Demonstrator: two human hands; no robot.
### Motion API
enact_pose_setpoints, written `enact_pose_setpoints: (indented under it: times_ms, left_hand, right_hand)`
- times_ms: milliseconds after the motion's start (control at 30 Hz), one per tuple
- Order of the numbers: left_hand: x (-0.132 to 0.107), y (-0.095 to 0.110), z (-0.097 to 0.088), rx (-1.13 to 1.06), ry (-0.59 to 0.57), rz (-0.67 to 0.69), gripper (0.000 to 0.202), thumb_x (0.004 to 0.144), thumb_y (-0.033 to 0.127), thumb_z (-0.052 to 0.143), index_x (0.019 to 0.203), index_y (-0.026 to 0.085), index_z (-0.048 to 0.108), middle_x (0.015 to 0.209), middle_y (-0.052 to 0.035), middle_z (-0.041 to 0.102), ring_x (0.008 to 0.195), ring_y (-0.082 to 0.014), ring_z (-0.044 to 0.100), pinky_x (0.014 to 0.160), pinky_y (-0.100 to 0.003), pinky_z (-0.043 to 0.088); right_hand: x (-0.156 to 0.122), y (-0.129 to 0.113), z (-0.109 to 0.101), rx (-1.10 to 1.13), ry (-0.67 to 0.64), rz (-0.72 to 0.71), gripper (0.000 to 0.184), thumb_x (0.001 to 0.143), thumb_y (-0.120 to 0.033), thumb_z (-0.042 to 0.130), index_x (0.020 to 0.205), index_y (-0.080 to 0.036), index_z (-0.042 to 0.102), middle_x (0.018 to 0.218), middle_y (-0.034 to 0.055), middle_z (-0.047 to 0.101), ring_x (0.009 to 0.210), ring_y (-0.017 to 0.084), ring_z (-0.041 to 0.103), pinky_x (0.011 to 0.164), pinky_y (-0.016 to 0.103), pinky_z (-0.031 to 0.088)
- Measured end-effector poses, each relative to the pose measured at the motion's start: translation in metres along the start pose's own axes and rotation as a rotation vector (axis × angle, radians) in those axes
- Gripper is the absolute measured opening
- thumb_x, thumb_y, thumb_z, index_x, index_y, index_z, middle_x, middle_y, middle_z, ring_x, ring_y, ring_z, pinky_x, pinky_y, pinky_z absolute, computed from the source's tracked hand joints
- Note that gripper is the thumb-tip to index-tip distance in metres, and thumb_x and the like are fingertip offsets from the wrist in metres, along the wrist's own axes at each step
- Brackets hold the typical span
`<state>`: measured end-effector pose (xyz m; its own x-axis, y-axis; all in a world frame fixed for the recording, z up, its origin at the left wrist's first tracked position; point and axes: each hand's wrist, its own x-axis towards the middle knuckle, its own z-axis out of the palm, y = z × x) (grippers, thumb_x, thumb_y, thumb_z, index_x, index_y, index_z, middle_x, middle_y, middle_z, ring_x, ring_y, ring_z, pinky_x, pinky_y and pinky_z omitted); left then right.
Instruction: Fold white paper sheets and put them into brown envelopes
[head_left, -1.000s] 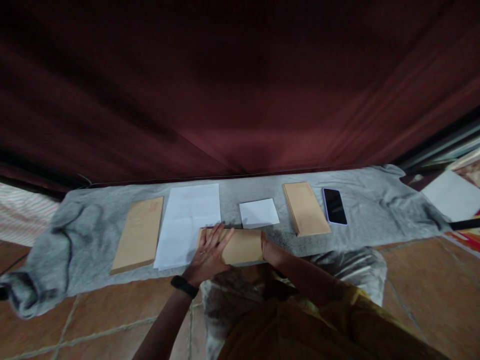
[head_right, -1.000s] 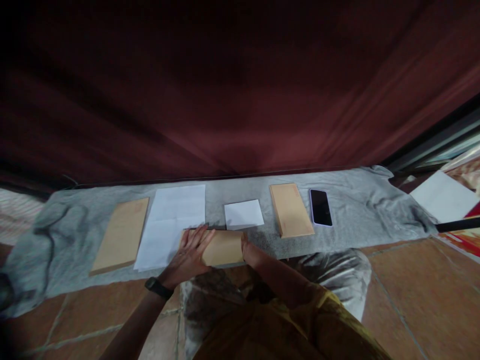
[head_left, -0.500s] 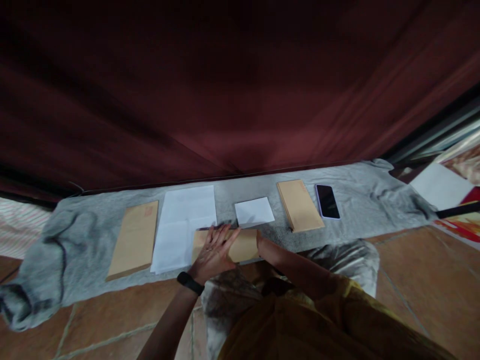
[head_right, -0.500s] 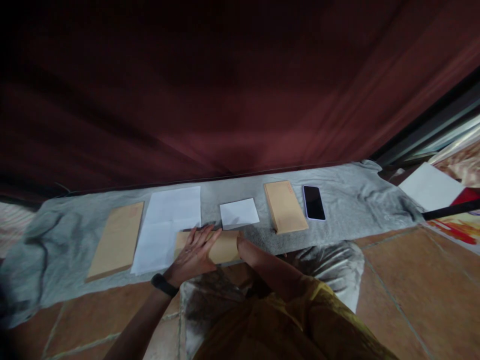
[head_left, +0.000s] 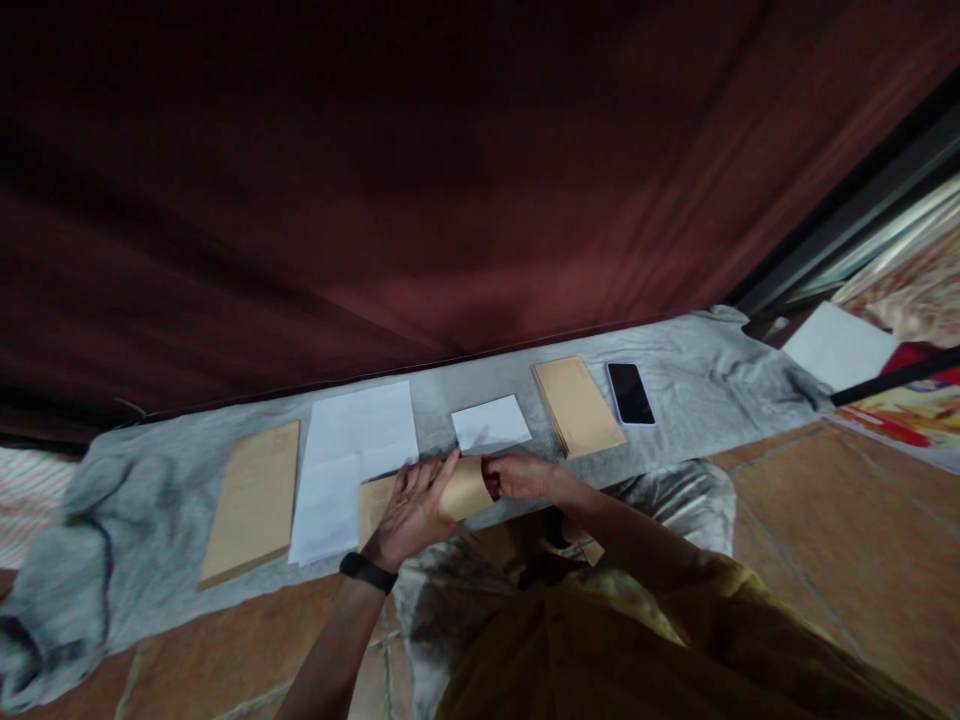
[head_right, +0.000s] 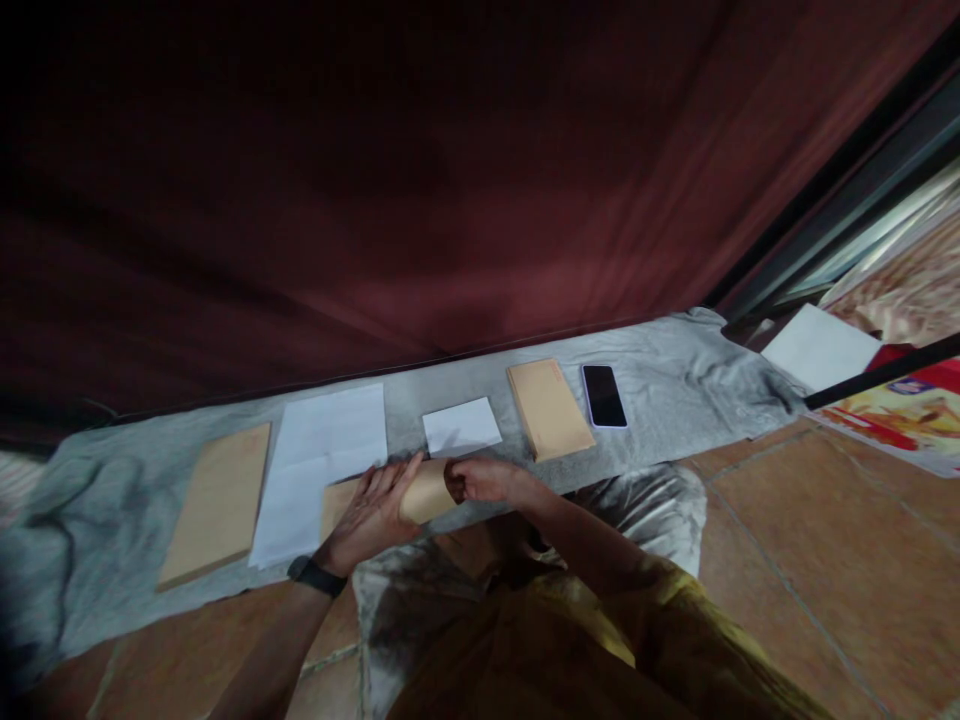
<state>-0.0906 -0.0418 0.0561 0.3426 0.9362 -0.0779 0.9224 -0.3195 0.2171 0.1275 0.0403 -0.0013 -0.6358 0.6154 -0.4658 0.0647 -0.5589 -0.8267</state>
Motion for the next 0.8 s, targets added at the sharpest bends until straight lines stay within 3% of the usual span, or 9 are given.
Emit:
enact_pose_setpoints:
  times_ms: [67,167,367,467,600,667,800]
  left_hand:
    - [0.003,0.000,-0.001,-0.033,-0.053,-0.038,0.113,0.066,0.036,0.074,0.159,0.023,0.011,0.138,-0.0134,0.055,0.133,-0.0330,0.048,0.120,-0.052,0.020]
    - [0.007,-0.003,-0.001,-0.079,-0.105,-0.054,0.116,0.066,0.037,0.073,0.159,0.023,0.006,0.142,-0.0139,0.052,0.138,-0.0328,0.043,0.120,-0.053,0.018]
    - [0.006,-0.004,-0.006,-0.105,-0.104,-0.044,0.117,0.066,0.038,0.073,0.159,0.025,0.004,0.144,-0.0138,0.050,0.138,-0.0332,0.044,0.118,-0.054,0.022]
    - [0.003,-0.002,-0.006,-0.101,-0.090,-0.053,0.117,0.067,0.037,0.074,0.159,0.026,0.003,0.144,-0.0126,0.050,0.138,-0.0318,0.044,0.120,-0.053,0.020]
    - [0.000,0.000,-0.001,-0.070,-0.077,-0.057,0.117,0.068,0.040,0.074,0.159,0.024,0.004,0.146,-0.0139,0.049,0.140,-0.0319,0.043,0.120,-0.053,0.019]
    - [0.000,-0.001,0.003,-0.028,-0.058,-0.050,0.115,0.068,0.041,0.075,0.159,0.023,0.007,0.146,-0.0153,0.048,0.139,-0.0331,0.043,0.120,-0.054,0.019]
    - [0.004,0.001,0.003,0.093,-0.002,-0.021,0.112,0.066,0.040,0.078,0.159,0.026,0.017,0.149,-0.0181,0.046,0.141,-0.0373,0.040,0.119,-0.058,0.019]
  right_hand:
    - [-0.004,0.001,-0.007,0.092,-0.061,0.028,0.018,0.094,-0.029,0.058,0.100,-0.014,0.065,0.091,0.0053,0.067,0.084,0.018,0.065,0.082,0.032,0.054]
    - [-0.013,0.003,-0.013,0.182,-0.075,0.013,0.018,0.089,-0.026,0.057,0.102,-0.016,0.065,0.095,0.0065,0.069,0.091,0.018,0.067,0.089,0.031,0.052]
    - [-0.029,0.004,-0.003,0.264,0.041,-0.048,0.027,0.086,-0.032,0.063,0.107,-0.016,0.068,0.109,0.0109,0.072,0.100,0.020,0.069,0.095,0.034,0.052]
    - [-0.035,0.000,-0.006,0.164,0.113,-0.117,0.033,0.087,-0.035,0.062,0.111,-0.015,0.068,0.113,0.0133,0.072,0.102,0.021,0.070,0.094,0.036,0.053]
    - [-0.036,-0.010,-0.027,-0.184,0.451,-0.207,0.031,0.091,-0.035,0.053,0.111,-0.016,0.067,0.106,0.0112,0.073,0.091,0.021,0.071,0.085,0.037,0.056]
    - [-0.033,-0.015,-0.040,-0.350,0.628,-0.222,0.026,0.090,-0.030,0.052,0.109,-0.018,0.066,0.109,0.0096,0.071,0.095,0.021,0.068,0.089,0.038,0.054]
    - [-0.025,-0.022,-0.057,-0.551,0.800,-0.202,0.029,0.087,-0.018,0.052,0.113,-0.019,0.063,0.117,0.0083,0.066,0.102,0.020,0.063,0.098,0.038,0.048]
